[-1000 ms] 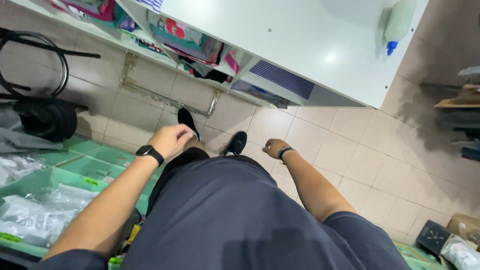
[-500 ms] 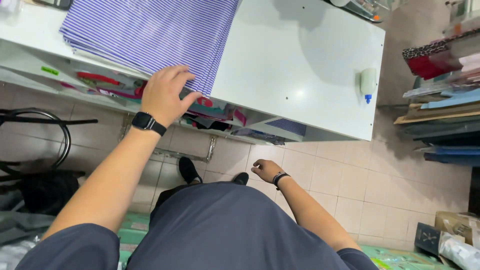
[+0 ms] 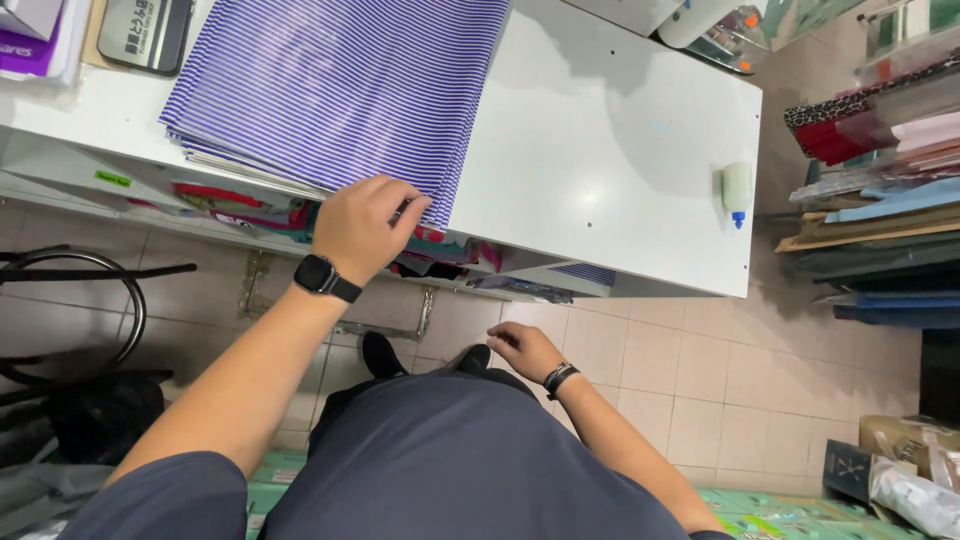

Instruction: Folding and gluing striped paper sheets to create paper bags at a craft station.

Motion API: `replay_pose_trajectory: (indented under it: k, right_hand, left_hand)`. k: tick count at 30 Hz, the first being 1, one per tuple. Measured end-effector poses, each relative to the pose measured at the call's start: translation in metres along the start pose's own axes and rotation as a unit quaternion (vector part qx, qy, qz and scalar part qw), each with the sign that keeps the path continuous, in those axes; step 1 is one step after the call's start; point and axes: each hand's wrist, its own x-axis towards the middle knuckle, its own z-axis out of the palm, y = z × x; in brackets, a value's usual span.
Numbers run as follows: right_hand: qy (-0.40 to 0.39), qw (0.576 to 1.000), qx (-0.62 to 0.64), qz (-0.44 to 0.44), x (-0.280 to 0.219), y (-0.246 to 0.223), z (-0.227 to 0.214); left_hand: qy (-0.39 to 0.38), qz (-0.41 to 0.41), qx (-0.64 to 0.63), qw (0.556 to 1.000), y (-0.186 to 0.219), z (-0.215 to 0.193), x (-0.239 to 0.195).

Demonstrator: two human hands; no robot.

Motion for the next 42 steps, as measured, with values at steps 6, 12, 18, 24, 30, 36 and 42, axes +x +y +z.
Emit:
replay_pose_trajectory:
  k: [6, 12, 18, 24, 30, 36, 42]
  right_hand:
    - [0.146, 0.957, 0.187, -0.165, -0.015, -0.077, -0.048]
    - [0.233, 0.931, 0.182, -0.212, -0.009, -0.078, -0.094]
    - [0.283, 0.922, 0.111, -0.239, 0.028, -0.023, -0.139]
    - [0.410, 0.842, 0.138, -0.322, 0.013, -0.043, -0.219]
    - [0.491, 0.750, 0.149, -0.416, 0.022, -0.010, -0.272]
    - [0.381, 0.843, 0.152, -0.347, 0.053, 0.046, -0.304]
    - [0.286, 0.924, 0.097, -0.233, 0.066, 0.079, -0.331]
  left_hand:
    - [0.019, -0.017, -0.110, 0.994, 0.082, 0.001, 0.035]
    - [0.011, -0.035, -0.240, 0.970, 0.141, 0.036, 0.067]
    - [0.047, -0.024, -0.310, 0.949, 0.177, 0.046, 0.115]
    - [0.124, 0.015, -0.338, 0.933, 0.218, 0.049, 0.151]
    - [-0.031, -0.034, -0.435, 0.899, 0.235, 0.059, 0.131]
    - [-0.371, -0.134, -0.386, 0.834, 0.232, 0.069, 0.129]
    - [-0.345, -0.016, -0.280, 0.895, 0.213, 0.117, 0.162]
